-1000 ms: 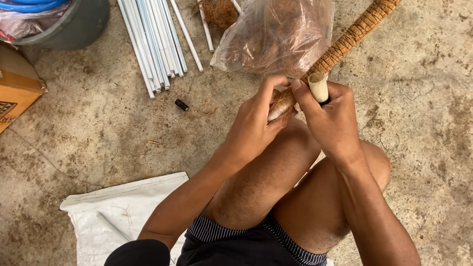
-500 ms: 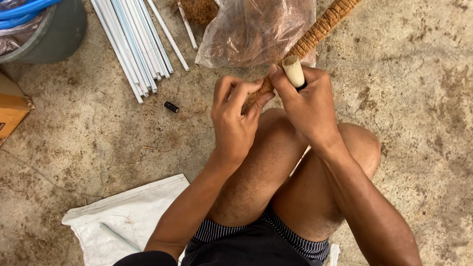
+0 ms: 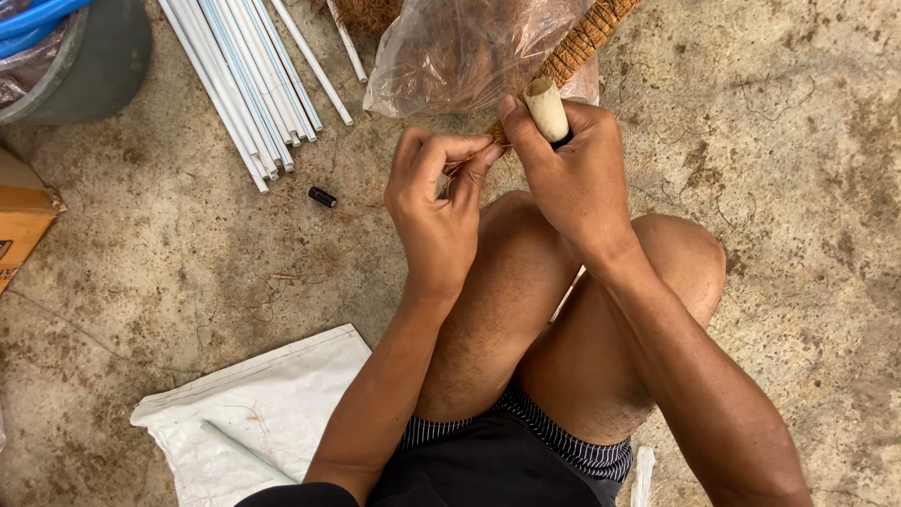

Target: The person sits on the floor and wraps a brown fibrous rope around a white PVC pipe using a small cylindrical tool to tighten the coils. They repeatedly pull the rope, adjust the tool, and secure the wrapping along the pipe's length.

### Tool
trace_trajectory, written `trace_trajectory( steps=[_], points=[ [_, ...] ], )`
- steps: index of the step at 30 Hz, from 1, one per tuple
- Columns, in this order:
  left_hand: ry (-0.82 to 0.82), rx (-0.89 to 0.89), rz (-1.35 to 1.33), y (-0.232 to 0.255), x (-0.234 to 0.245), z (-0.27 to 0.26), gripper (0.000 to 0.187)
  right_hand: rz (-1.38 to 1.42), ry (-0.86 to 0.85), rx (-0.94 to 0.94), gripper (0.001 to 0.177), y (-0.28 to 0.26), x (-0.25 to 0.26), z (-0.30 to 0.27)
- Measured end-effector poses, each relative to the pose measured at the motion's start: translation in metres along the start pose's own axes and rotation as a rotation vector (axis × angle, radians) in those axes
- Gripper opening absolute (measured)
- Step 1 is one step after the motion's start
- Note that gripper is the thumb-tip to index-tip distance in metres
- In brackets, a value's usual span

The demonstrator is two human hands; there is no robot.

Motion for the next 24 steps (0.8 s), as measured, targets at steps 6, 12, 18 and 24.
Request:
trace_trajectory(
  steps=[6,12,18,24],
  points=[
    [-0.202,0.366,-0.266,-0.019,0.006,0.011,0.008,-0.012,0.014,0.033,0.043,-0.001,0.001,-0.001],
    [-0.194,0.109,-0.173,-0.010,0.006,0.015,0.011,0.000,-0.003,0.011,0.043,0.000,0.001,0.000],
    [-0.284,-0.143,0.093,-0.004,0.011,0.008,0.022,0.049,-0.012,-0.030,0.041,0.004,0.004,0.001],
    [-0.444,-0.357,0.152,-0.012,0.013,0.008,0.057,0.075,-0.033,-0.016,0.035,0.004,0.004,0.003]
  ],
)
Point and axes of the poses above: each hand's wrist, its own z-axis towards the middle knuckle, its own x-axis out of the back of the hand, y = z × x, the point moved 3 cm from there along z, towards the middle knuckle, and after that the axes turned 9 degrees about y, right-handed, at the moved point
